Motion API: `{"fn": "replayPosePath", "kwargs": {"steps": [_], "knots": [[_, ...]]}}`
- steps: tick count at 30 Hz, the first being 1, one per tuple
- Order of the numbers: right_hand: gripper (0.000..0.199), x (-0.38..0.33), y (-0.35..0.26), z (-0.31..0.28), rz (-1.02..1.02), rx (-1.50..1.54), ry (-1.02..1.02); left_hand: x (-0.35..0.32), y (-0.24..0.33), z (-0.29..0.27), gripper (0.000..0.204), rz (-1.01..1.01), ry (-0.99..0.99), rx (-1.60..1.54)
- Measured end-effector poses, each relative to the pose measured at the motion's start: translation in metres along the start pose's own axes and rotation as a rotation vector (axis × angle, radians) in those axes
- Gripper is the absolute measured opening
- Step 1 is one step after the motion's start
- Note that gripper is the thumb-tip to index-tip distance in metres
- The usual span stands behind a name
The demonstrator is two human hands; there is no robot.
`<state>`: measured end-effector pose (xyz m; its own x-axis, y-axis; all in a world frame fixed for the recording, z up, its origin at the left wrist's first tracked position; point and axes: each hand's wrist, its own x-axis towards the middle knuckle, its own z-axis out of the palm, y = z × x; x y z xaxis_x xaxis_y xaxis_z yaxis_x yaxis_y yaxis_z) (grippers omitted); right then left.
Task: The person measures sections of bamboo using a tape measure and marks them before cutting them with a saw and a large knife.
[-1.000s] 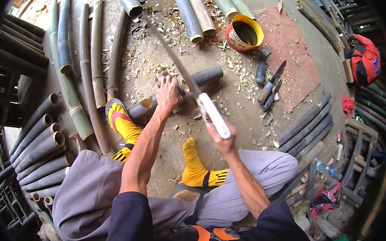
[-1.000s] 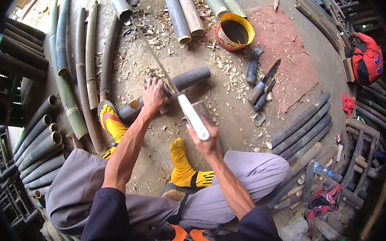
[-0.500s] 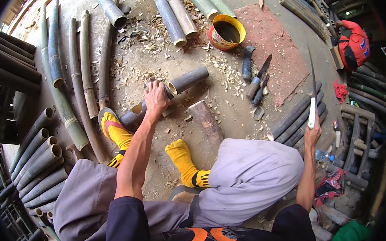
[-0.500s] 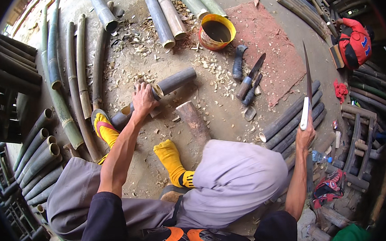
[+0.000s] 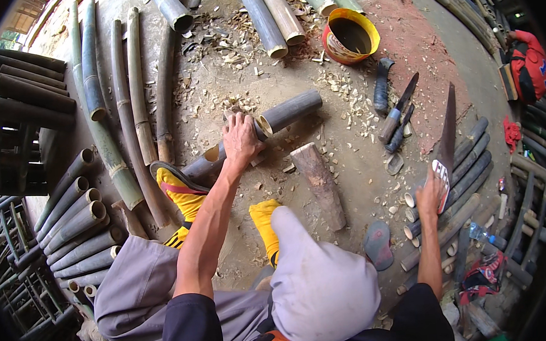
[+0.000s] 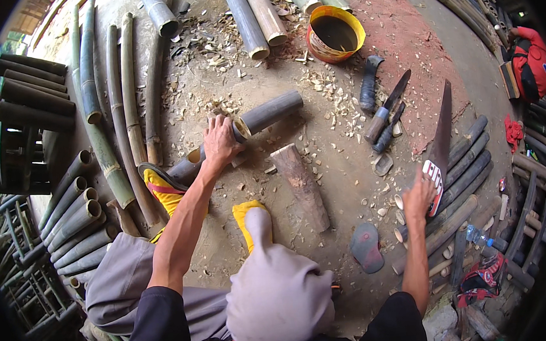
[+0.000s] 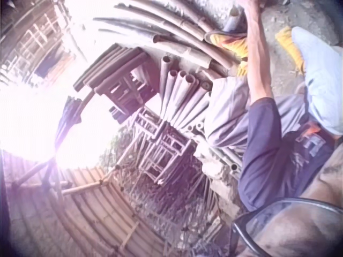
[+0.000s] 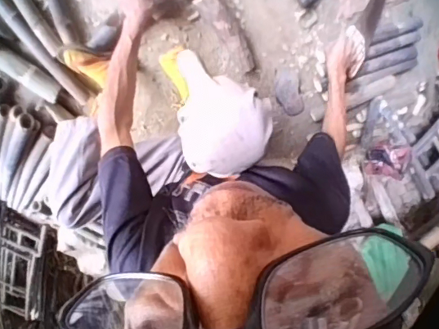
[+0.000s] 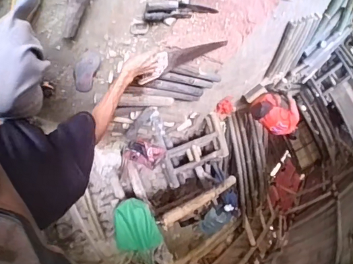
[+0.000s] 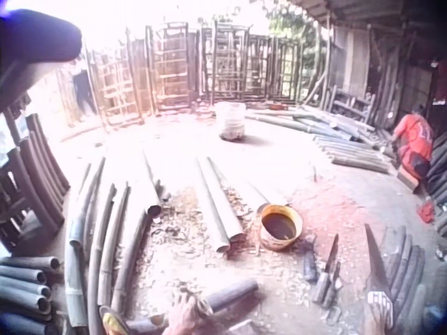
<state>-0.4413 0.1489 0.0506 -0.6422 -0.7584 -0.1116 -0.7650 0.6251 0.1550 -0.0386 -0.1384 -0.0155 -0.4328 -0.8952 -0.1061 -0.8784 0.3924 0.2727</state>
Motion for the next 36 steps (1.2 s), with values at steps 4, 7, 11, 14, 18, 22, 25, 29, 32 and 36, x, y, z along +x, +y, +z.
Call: {"fn": "replayPosePath", "kwargs": {"steps": [4,7,11,14,18,22,25,29,32,36], "knots": [[0.075,0.011,-0.156,-0.017,-0.600,0.535,0.215,0.008,0.013,-0.003,0.065,-0.018,-0.088,-0.038],[0.073,0.038,-0.267,-0.016,-0.885,0.443,0.252,0.009,0.008,-0.005,0.066,-0.021,-0.087,-0.062],[0.073,0.079,-0.328,-0.006,-1.041,0.302,0.061,0.006,0.015,-0.019,0.067,-0.010,-0.039,-0.079],[0.066,0.086,-0.331,-0.032,-1.081,0.514,0.095,0.000,0.006,-0.051,0.062,-0.010,0.064,-0.290],[0.059,0.056,-0.326,-0.096,-0.921,1.153,-0.105,-0.014,0.005,-0.106,0.055,0.026,0.201,-0.777],[0.055,0.008,-0.313,-0.126,-0.973,1.209,-0.191,-0.037,0.025,-0.149,0.051,-0.007,0.304,-1.255],[0.057,-0.051,-0.302,-0.096,-1.272,1.058,-0.299,-0.046,0.040,-0.179,0.054,0.035,0.334,-1.333],[0.069,-0.062,-0.270,-0.109,-0.869,1.051,-0.109,-0.068,0.053,-0.212,0.057,0.111,0.471,-1.238],[0.068,-0.048,-0.232,-0.140,-0.922,0.737,-0.063,-0.093,0.007,-0.213,0.059,0.046,0.560,-1.204],[0.054,-0.020,-0.180,-0.145,-0.829,0.176,-0.393,-0.133,-0.051,-0.208,0.059,-0.099,0.626,-1.143]]}}
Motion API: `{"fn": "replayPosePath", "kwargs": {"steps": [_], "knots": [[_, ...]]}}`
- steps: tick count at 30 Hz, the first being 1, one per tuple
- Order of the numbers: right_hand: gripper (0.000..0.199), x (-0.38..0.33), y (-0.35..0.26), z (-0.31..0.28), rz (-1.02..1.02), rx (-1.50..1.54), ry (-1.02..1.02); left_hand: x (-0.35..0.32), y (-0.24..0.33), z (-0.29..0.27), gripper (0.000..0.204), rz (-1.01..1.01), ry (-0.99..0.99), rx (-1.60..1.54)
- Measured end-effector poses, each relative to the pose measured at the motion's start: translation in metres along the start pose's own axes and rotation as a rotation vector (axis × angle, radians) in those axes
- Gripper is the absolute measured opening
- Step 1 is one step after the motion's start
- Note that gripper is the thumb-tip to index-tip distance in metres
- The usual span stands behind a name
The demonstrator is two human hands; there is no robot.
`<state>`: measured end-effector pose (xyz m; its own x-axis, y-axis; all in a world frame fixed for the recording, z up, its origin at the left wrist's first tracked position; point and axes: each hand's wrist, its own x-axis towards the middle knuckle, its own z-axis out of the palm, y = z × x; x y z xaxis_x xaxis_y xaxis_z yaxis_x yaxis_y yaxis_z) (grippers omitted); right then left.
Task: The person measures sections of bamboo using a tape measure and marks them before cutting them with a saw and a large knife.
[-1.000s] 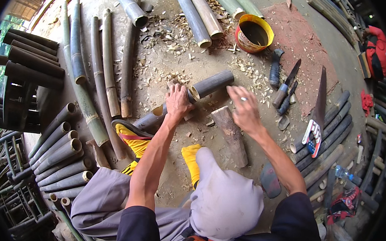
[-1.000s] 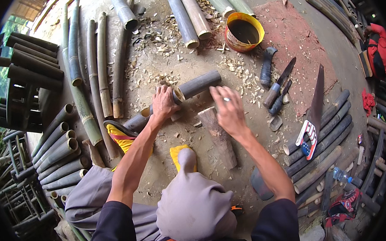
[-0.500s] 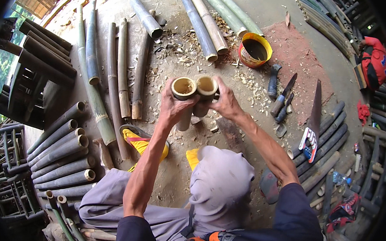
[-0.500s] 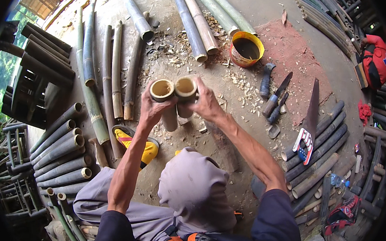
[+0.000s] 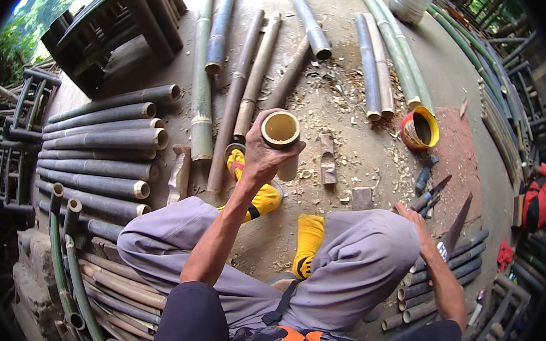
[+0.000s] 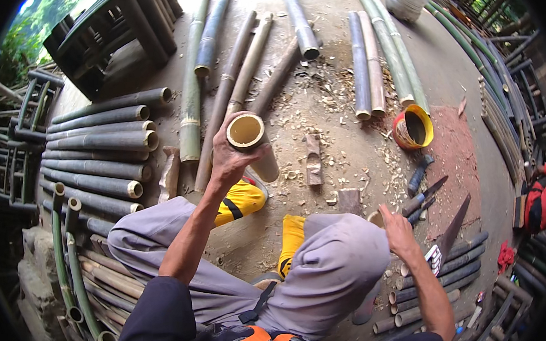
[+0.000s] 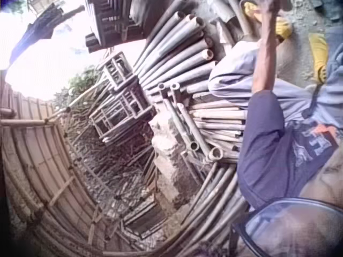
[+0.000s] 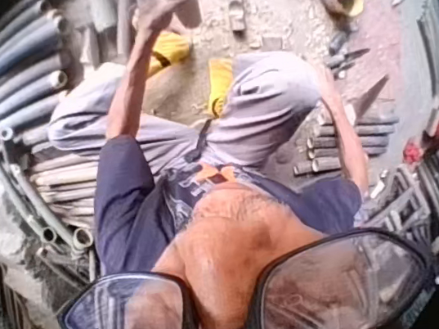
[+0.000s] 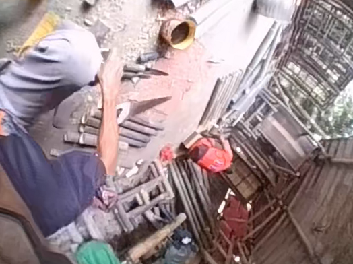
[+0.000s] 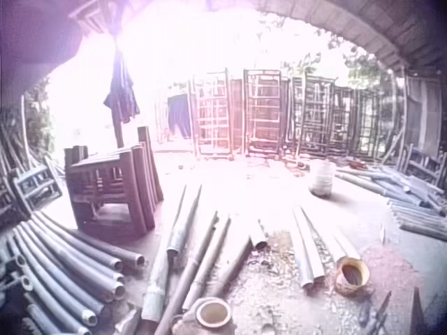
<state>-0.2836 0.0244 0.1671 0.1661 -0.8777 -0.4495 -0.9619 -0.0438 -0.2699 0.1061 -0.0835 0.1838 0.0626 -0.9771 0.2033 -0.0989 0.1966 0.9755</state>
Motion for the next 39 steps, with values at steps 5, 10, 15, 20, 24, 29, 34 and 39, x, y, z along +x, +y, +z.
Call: {"fn": "replayPosePath", "kwargs": {"steps": [5,10,15,20,24,29,34,39], "knots": [[0.034,0.091,-0.052,-0.046,-0.277,-0.437,-0.479,-0.023,-0.010,-0.037,0.056,-0.117,0.118,0.022],[0.044,0.166,-0.307,-0.181,-0.979,0.278,0.525,-0.038,-0.027,-0.078,0.057,-0.190,0.326,0.023],[0.043,0.142,-0.346,-0.258,-1.248,0.318,1.212,-0.024,-0.017,-0.069,0.055,-0.044,0.409,-0.109],[0.056,0.162,-0.274,-0.180,-0.707,0.511,0.571,-0.030,-0.012,-0.072,0.056,-0.119,0.348,-0.232],[0.075,0.141,-0.227,-0.117,-0.508,0.206,-0.036,-0.027,-0.017,-0.062,0.054,-0.136,0.316,-0.420],[0.098,0.118,-0.175,-0.065,-0.576,0.157,-0.266,-0.008,-0.002,-0.038,0.044,-0.278,0.236,-0.904],[0.080,0.099,-0.157,-0.031,-0.377,0.474,-0.169,0.008,-0.007,-0.028,0.038,-0.559,0.189,-0.884],[0.063,0.083,-0.107,-0.003,-0.212,0.740,0.067,0.035,-0.006,-0.100,0.069,-0.349,-0.774,0.352]]}}
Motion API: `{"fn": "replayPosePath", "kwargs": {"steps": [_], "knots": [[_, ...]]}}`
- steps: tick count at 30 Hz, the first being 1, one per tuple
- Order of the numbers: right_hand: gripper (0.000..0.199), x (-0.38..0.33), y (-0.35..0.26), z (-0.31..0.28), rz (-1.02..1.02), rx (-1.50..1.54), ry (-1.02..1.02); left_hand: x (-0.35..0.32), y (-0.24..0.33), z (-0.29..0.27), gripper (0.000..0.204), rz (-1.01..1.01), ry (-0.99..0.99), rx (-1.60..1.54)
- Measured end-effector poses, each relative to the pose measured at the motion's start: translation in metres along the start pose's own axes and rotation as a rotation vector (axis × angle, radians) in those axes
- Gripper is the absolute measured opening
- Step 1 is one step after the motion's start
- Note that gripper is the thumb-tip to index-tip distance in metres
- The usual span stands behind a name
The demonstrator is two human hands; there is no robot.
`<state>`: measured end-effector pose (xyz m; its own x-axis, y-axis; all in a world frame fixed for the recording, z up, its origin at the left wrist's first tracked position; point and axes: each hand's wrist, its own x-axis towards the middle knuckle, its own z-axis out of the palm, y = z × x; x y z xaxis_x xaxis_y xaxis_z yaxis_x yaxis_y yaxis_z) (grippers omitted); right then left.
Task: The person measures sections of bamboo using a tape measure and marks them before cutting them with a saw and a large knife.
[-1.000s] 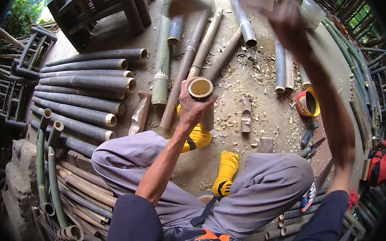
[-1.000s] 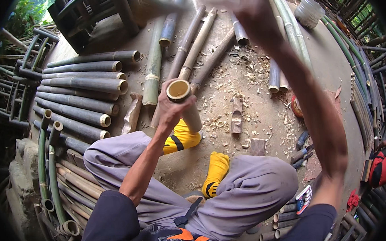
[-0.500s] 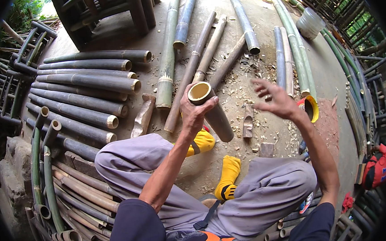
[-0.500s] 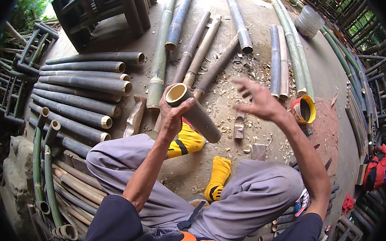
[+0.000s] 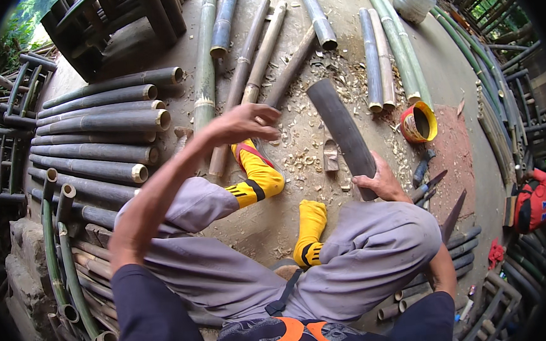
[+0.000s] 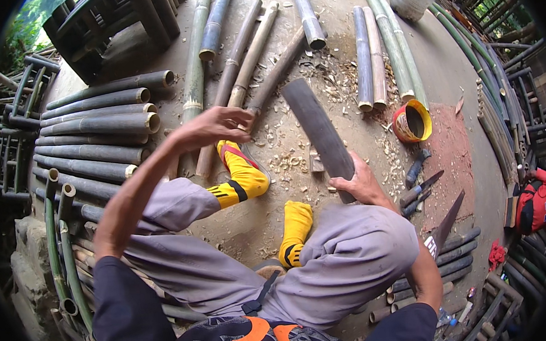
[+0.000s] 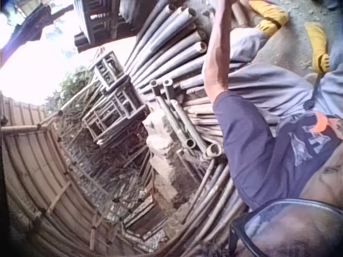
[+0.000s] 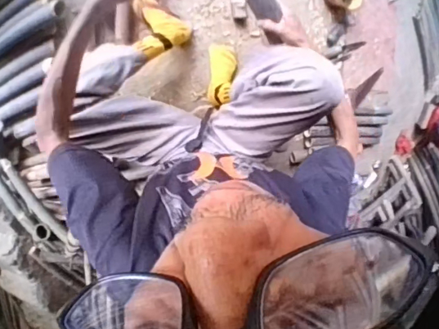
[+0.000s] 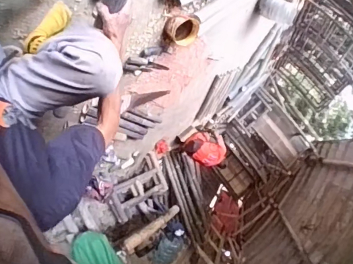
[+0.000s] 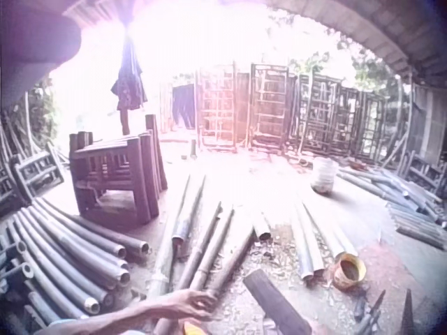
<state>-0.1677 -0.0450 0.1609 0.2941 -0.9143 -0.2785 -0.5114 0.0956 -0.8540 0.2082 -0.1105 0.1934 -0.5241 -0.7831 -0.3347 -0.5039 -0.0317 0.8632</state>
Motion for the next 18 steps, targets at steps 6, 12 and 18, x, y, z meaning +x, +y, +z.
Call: {"fn": "replayPosePath", "kwargs": {"steps": [6,12,18], "knots": [[0.066,-0.077,0.080,-0.002,0.331,-0.184,0.108,-0.089,-0.054,-0.091,0.056,-0.372,0.221,0.301],[0.066,-0.124,0.109,0.030,0.417,-0.118,0.197,-0.149,-0.203,0.016,0.058,-0.564,0.710,0.443],[0.066,-0.141,0.113,0.039,0.442,-0.102,0.295,-0.157,-0.255,0.099,0.086,-0.856,0.952,0.533]]}}
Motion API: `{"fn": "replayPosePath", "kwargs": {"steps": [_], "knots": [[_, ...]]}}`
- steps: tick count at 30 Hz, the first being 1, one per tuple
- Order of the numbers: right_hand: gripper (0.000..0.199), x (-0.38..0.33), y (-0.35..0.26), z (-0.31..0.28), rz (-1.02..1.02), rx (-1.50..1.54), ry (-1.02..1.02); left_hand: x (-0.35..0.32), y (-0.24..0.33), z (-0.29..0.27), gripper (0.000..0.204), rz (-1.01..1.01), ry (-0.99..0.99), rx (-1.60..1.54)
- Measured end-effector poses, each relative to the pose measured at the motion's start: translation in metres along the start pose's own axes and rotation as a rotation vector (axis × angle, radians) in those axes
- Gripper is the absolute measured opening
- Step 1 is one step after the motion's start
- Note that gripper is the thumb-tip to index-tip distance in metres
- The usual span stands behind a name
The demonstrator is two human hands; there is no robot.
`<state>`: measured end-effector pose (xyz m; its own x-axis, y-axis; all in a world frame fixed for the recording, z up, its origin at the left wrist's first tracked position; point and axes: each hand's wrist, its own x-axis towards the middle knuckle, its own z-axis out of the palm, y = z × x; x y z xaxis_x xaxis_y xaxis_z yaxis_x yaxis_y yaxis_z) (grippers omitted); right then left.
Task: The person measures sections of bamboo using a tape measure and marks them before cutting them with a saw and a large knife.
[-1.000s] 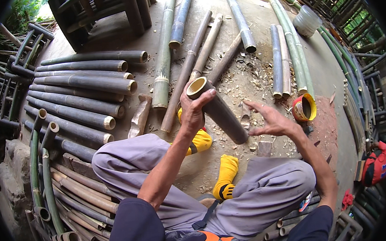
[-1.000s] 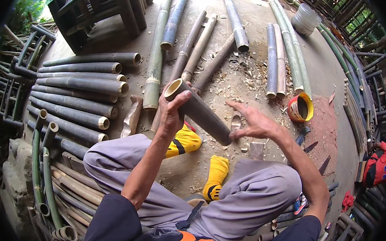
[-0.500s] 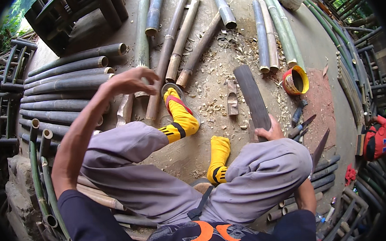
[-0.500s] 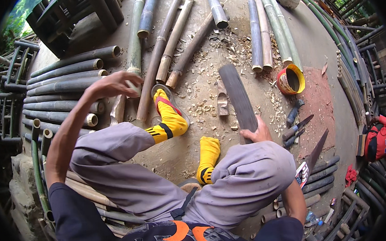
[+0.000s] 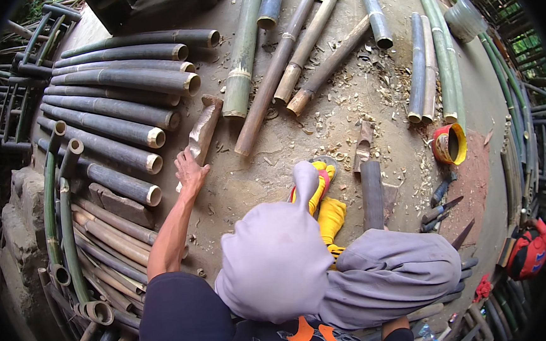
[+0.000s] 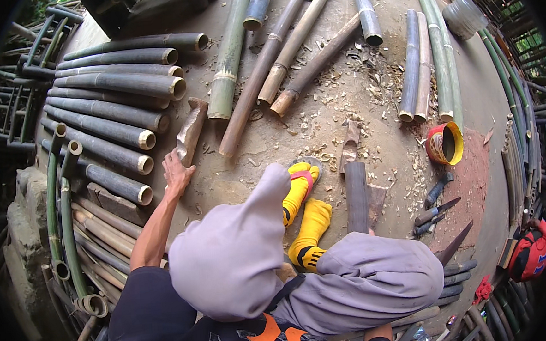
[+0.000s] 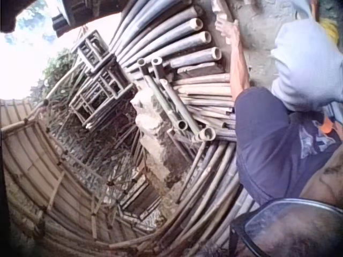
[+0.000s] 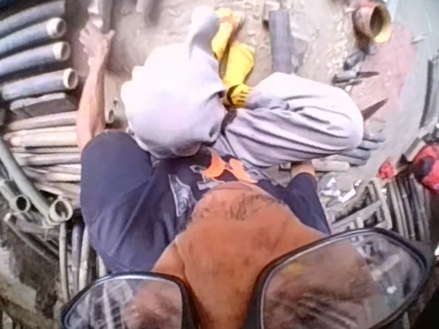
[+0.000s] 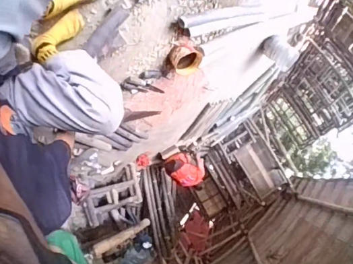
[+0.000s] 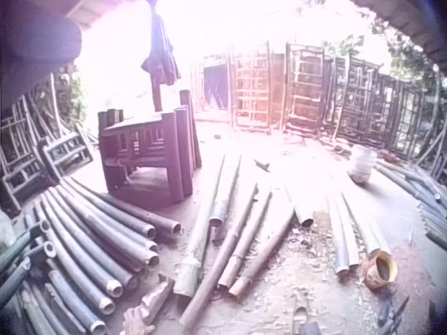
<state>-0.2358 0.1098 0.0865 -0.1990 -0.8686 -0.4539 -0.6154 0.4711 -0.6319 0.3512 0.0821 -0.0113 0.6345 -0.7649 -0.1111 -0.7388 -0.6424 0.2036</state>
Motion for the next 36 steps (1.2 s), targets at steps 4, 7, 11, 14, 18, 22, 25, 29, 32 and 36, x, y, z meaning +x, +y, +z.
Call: {"fn": "replayPosePath", "kwargs": {"steps": [4,7,11,14,18,22,25,29,32,36], "knots": [[0.067,-0.003,0.001,0.005,-0.004,0.032,0.031,0.016,-0.012,0.012,0.089,-0.151,-0.021,0.054],[0.067,0.001,-0.005,0.014,-0.019,0.068,0.041,0.038,-0.035,-0.006,0.069,-0.212,-0.137,-0.120],[0.067,-0.002,-0.006,0.013,0.008,0.096,0.112,0.005,-0.025,-0.021,0.049,0.042,-0.113,-0.550],[0.067,-0.018,0.007,0.012,0.061,0.123,0.173,-0.043,0.005,-0.034,0.044,0.204,-0.228,-0.584],[0.067,-0.021,0.011,0.023,0.075,0.182,0.203,-0.076,0.066,-0.041,0.048,0.471,-0.334,-0.472],[0.067,-0.019,0.006,0.034,0.074,0.244,0.227,-0.067,0.155,0.003,0.056,0.772,-0.129,-0.531],[0.067,-0.021,0.010,0.037,0.100,0.286,0.264,-0.052,0.224,0.028,0.066,0.953,-0.106,-0.376],[0.067,-0.017,0.012,0.044,0.117,0.369,0.327,-0.038,0.277,0.066,0.078,1.040,-0.246,-0.192],[0.068,-0.002,0.015,0.048,0.120,0.442,0.388,-0.044,0.280,0.074,0.070,1.060,-0.269,-0.011],[0.068,0.043,-0.002,0.025,0.044,0.464,0.359,-0.056,0.298,0.063,0.083,0.978,-0.325,-0.067]]}}
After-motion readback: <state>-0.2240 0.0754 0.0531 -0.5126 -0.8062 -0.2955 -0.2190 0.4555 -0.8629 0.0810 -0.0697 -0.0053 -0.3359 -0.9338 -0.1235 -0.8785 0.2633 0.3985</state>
